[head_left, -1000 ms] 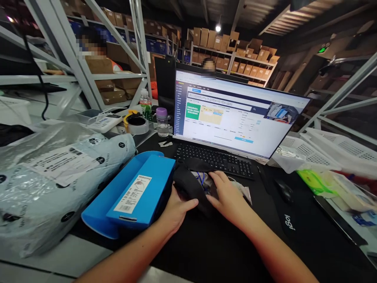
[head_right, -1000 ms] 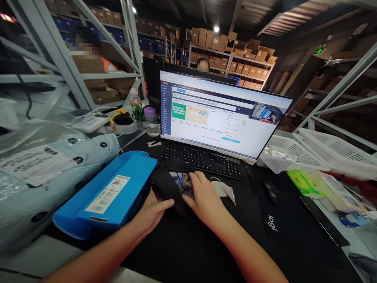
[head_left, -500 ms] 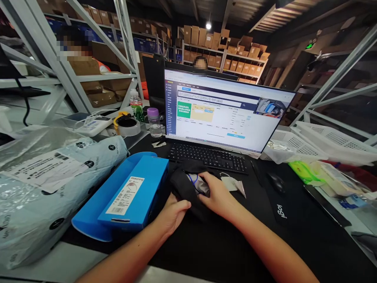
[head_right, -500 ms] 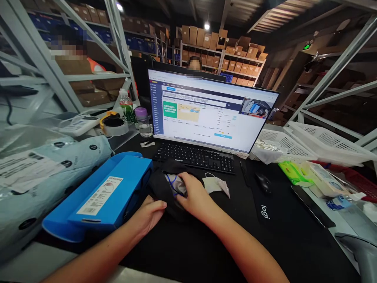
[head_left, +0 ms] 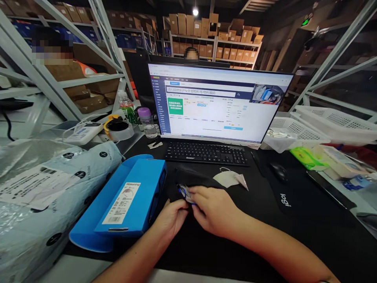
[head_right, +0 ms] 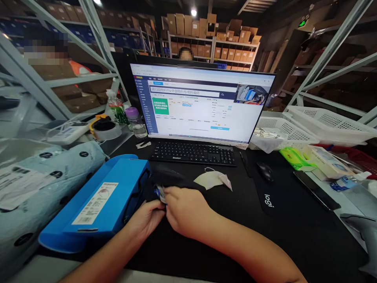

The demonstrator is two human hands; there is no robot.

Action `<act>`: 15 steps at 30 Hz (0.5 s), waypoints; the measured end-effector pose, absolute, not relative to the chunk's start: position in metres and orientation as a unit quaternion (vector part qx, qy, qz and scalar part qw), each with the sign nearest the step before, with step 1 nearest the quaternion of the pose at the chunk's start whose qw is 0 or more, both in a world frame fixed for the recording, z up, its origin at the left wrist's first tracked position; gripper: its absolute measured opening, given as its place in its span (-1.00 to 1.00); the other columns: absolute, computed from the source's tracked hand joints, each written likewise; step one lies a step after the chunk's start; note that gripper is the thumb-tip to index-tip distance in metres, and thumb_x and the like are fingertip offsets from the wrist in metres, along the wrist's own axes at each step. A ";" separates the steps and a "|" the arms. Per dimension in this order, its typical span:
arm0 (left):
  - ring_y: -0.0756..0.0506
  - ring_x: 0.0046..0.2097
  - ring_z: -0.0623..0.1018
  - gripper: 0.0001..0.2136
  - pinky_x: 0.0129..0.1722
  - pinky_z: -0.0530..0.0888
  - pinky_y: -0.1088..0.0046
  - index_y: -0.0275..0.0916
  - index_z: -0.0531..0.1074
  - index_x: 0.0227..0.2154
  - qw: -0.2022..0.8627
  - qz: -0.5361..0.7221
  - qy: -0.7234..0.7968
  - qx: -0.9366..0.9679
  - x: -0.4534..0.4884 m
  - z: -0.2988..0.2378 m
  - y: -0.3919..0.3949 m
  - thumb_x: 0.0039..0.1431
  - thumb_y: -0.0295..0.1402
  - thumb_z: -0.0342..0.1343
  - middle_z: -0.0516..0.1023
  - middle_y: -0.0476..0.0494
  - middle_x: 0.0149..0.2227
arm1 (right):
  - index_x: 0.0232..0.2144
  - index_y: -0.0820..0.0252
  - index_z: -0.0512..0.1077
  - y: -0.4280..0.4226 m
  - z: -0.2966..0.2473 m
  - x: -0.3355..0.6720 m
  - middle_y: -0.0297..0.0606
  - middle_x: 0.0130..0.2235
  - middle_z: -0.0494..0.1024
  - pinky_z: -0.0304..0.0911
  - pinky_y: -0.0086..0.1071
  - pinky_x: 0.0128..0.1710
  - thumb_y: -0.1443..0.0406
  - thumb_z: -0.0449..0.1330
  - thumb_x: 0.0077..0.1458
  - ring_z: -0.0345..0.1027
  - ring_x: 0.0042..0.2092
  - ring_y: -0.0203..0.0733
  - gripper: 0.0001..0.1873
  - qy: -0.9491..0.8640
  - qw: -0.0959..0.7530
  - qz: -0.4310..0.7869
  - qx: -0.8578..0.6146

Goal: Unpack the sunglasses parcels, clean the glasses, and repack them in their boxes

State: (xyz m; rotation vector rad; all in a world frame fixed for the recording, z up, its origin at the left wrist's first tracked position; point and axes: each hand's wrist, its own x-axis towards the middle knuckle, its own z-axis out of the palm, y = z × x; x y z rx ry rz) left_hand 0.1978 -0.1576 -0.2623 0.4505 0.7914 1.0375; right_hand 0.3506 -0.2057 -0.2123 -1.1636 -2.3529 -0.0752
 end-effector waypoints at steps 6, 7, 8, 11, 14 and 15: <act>-0.23 -0.02 0.60 -0.33 0.02 0.53 0.23 -0.17 0.52 -0.01 0.780 0.470 0.351 0.219 0.198 -0.263 -0.162 -0.35 -0.63 0.16 0.67 -0.10 -0.14 | 0.17 0.10 0.28 -0.196 -0.186 0.382 -0.09 0.00 0.50 0.38 -0.15 -0.01 0.21 0.25 0.18 0.44 0.03 0.02 -0.48 -0.773 0.157 0.280 -0.548; -0.25 0.01 0.59 -0.32 0.05 0.51 0.21 -0.16 0.50 0.01 0.779 0.468 0.353 0.223 0.199 -0.262 -0.163 -0.34 -0.63 0.16 0.67 -0.10 -0.14 | 0.17 0.09 0.27 -0.194 -0.186 0.386 -0.09 0.01 0.48 0.37 -0.14 -0.01 0.17 0.27 0.14 0.43 0.02 0.02 -0.44 -0.765 0.153 0.299 -0.549; -0.26 0.04 0.59 -0.30 0.08 0.50 0.18 -0.15 0.49 0.03 0.777 0.467 0.354 0.229 0.199 -0.262 -0.164 -0.33 -0.63 0.17 0.67 -0.10 -0.13 | 0.15 0.10 0.27 -0.192 -0.187 0.388 -0.08 0.03 0.47 0.36 -0.14 0.00 0.15 0.29 0.11 0.42 0.02 0.03 -0.41 -0.758 0.158 0.306 -0.554; -0.29 0.10 0.56 -0.26 0.14 0.46 0.14 -0.14 0.45 0.09 0.772 0.467 0.357 0.242 0.198 -0.261 -0.166 -0.32 -0.63 0.22 0.66 -0.12 -0.10 | 0.12 0.20 0.28 -0.188 -0.196 0.384 -0.03 0.04 0.45 0.29 -0.13 0.06 0.18 0.30 0.02 0.33 0.10 0.08 -0.38 -0.739 0.210 0.269 -0.581; -0.29 0.14 0.53 -0.23 0.20 0.42 0.15 -0.11 0.40 0.13 0.775 0.466 0.345 0.252 0.197 -0.265 -0.165 -0.29 -0.61 0.28 0.64 -0.13 -0.03 | -0.04 0.25 0.38 -0.184 -0.202 0.376 -0.05 -0.08 0.49 0.31 -0.20 -0.07 0.25 0.28 -0.08 0.36 0.01 0.08 -0.50 -0.732 0.226 0.218 -0.604; -0.28 0.16 0.53 -0.22 0.21 0.40 0.15 -0.09 0.39 0.14 0.776 0.467 0.337 0.258 0.197 -0.266 -0.165 -0.28 -0.60 0.30 0.63 -0.13 0.01 | -0.15 0.24 0.41 -0.183 -0.201 0.375 -0.10 -0.16 0.51 0.31 -0.25 -0.16 0.26 0.28 -0.11 0.39 -0.09 0.04 -0.59 -0.733 0.225 0.212 -0.606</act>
